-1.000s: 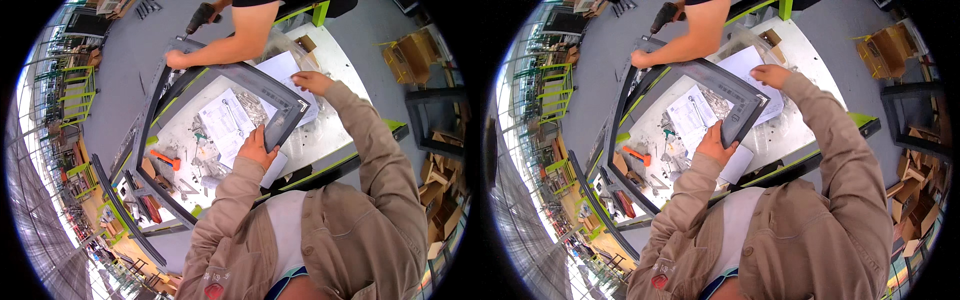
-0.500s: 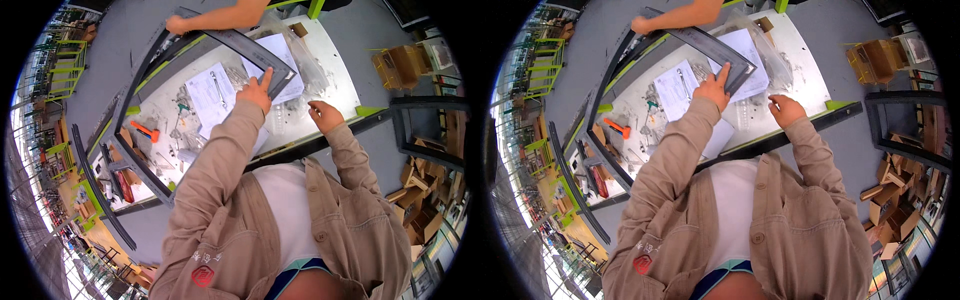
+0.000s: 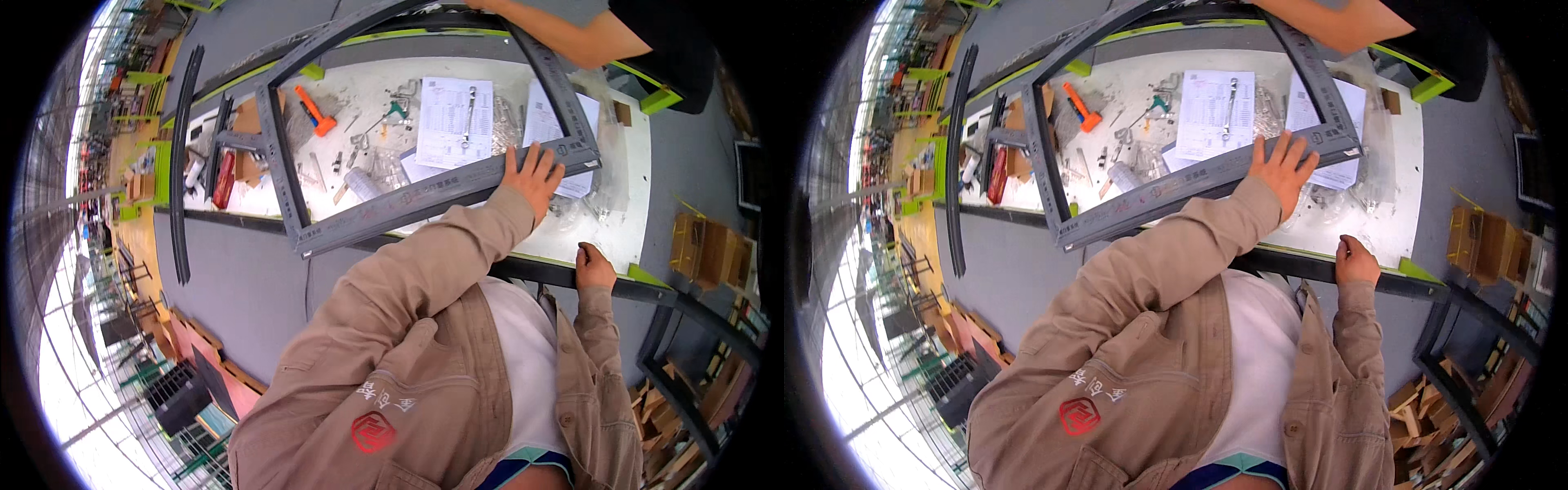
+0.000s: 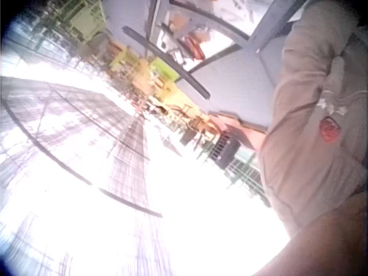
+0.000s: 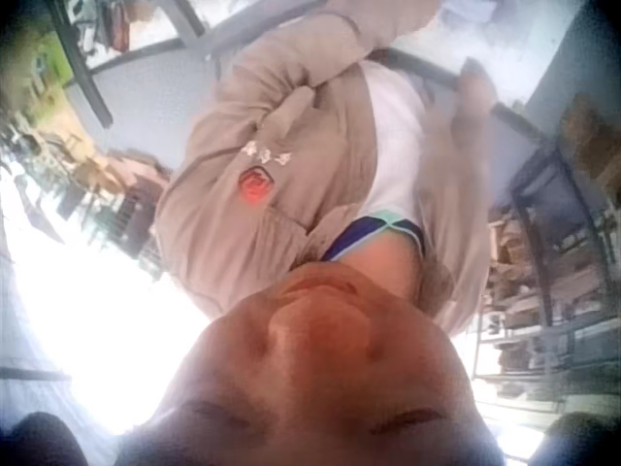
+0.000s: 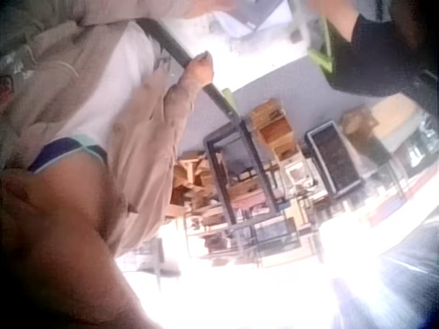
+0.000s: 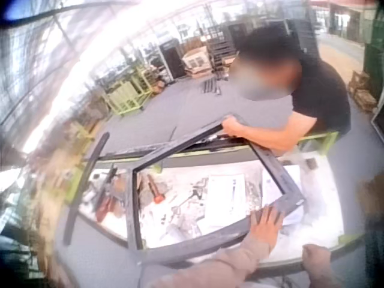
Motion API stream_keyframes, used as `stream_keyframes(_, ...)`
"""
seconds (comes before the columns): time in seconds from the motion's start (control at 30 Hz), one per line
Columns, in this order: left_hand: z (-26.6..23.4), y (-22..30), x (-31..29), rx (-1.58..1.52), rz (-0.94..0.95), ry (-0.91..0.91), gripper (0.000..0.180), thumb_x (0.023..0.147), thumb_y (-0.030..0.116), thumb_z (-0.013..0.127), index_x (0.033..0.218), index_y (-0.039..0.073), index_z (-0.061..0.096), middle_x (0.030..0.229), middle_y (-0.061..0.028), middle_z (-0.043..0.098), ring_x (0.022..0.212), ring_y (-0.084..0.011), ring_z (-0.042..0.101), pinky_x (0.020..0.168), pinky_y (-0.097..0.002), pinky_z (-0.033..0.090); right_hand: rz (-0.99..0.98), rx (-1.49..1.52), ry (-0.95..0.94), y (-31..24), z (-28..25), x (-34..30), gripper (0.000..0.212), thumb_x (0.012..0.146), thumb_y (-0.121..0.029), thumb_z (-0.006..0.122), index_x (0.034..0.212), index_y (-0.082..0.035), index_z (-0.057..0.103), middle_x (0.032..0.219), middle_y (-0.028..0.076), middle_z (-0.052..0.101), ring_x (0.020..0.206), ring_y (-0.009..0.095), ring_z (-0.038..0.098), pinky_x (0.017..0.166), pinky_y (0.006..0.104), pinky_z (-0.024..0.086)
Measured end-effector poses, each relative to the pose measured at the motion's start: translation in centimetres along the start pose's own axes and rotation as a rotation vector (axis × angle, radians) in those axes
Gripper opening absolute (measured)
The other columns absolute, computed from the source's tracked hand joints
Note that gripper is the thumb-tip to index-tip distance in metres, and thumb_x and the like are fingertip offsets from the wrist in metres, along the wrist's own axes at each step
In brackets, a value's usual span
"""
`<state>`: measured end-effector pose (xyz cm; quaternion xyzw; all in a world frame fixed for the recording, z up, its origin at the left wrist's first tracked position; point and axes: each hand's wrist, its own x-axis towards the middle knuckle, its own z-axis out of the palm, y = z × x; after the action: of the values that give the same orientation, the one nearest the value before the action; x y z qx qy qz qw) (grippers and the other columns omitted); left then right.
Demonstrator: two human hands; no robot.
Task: The person assembles a metal frame by aligning the corner joints, using a hammer to tap the pieces into place, and referring to a technical drawing for assembly details.
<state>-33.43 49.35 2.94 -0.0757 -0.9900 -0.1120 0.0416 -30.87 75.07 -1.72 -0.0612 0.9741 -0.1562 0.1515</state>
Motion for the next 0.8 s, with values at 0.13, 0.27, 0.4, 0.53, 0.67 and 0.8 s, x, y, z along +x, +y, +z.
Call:
stream_keyframes(0.13, -2.0, -0.8, -5.8, -0.113, -0.021, -0.055, 0.049, 0.083, 0.014, 0.056, 0.132, 0.011, 0.053, 0.142, -0.0168, 0.042, 0.139, -0.0373, 0.030, 0.108, -0.0653, 0.019, 0.014, -0.009, -0.065, 0.1, 0.1, 0.2, 0.026, 0.093, -0.032, 0.054, 0.110, -0.019, 0.069, 0.095, 0.009, 0.071, 0.087, 0.030, 0.068, 0.075, 0.0400, 0.052)
stream_keyframes(0.27, -4.1, -4.3, -11.5, -0.232, -0.111, -0.009, 0.050, 0.077, 0.013, 0.064, 0.126, 0.011, 0.055, 0.136, -0.0147, 0.046, 0.134, -0.0339, 0.037, 0.106, -0.0611, 0.024, -0.015, -0.006, -0.044, 0.6, 0.6, 0.2, 0.024, 0.092, -0.032, 0.055, 0.108, -0.020, 0.069, 0.096, 0.009, 0.071, 0.087, 0.031, 0.068, 0.075, 0.0402, 0.053)
stream_keyframes(0.4, -7.9, -9.5, -16.1, -0.298, -0.323, 0.098, 0.045, 0.075, 0.012, 0.066, 0.119, 0.010, 0.059, 0.127, -0.0135, 0.053, 0.123, -0.0332, 0.049, 0.103, -0.0502, 0.035, 0.016, -0.022, -0.070, 0.2, 0.7, 0.3, 0.027, 0.093, -0.034, 0.053, 0.110, -0.020, 0.068, 0.097, 0.009, 0.071, 0.089, 0.030, 0.068, 0.076, 0.0418, 0.052)
stream_keyframes(0.53, -10.6, -16.1, -21.3, -0.308, -0.508, 0.315, 0.035, 0.077, 0.009, 0.065, 0.112, 0.006, 0.062, 0.114, -0.0150, 0.060, 0.104, -0.0369, 0.059, 0.093, -0.0426, 0.046, 0.095, -0.040, -0.086, 0.5, 1.6, 1.1, 0.030, 0.093, -0.038, 0.053, 0.112, -0.020, 0.068, 0.099, 0.011, 0.071, 0.092, 0.031, 0.067, 0.079, 0.0420, 0.052)
stream_keyframes(0.67, -13.2, -24.5, -24.6, -0.347, -0.634, 0.592, 0.035, 0.078, 0.005, 0.064, 0.113, 0.002, 0.061, 0.112, -0.0179, 0.061, 0.103, -0.0351, 0.060, 0.091, -0.0426, 0.048, 0.030, 0.513, 0.022, 0.8, 5.4, 1.3, 0.026, 0.095, -0.022, 0.057, 0.113, -0.006, 0.066, 0.098, 0.011, 0.071, 0.092, 0.021, 0.067, 0.083, 0.0326, 0.051)
stream_keyframes(0.8, -11.8, -30.6, -21.5, -0.416, -0.632, 0.397, 0.033, 0.082, 0.010, 0.062, 0.115, 0.001, 0.061, 0.113, -0.0194, 0.061, 0.110, -0.0338, 0.058, 0.096, -0.0387, 0.046, -0.112, 0.526, 0.087, -10.0, 6.2, -1.0, 0.023, 0.096, -0.015, 0.056, 0.112, -0.002, 0.065, 0.099, 0.010, 0.070, 0.092, 0.017, 0.065, 0.085, 0.0290, 0.050)
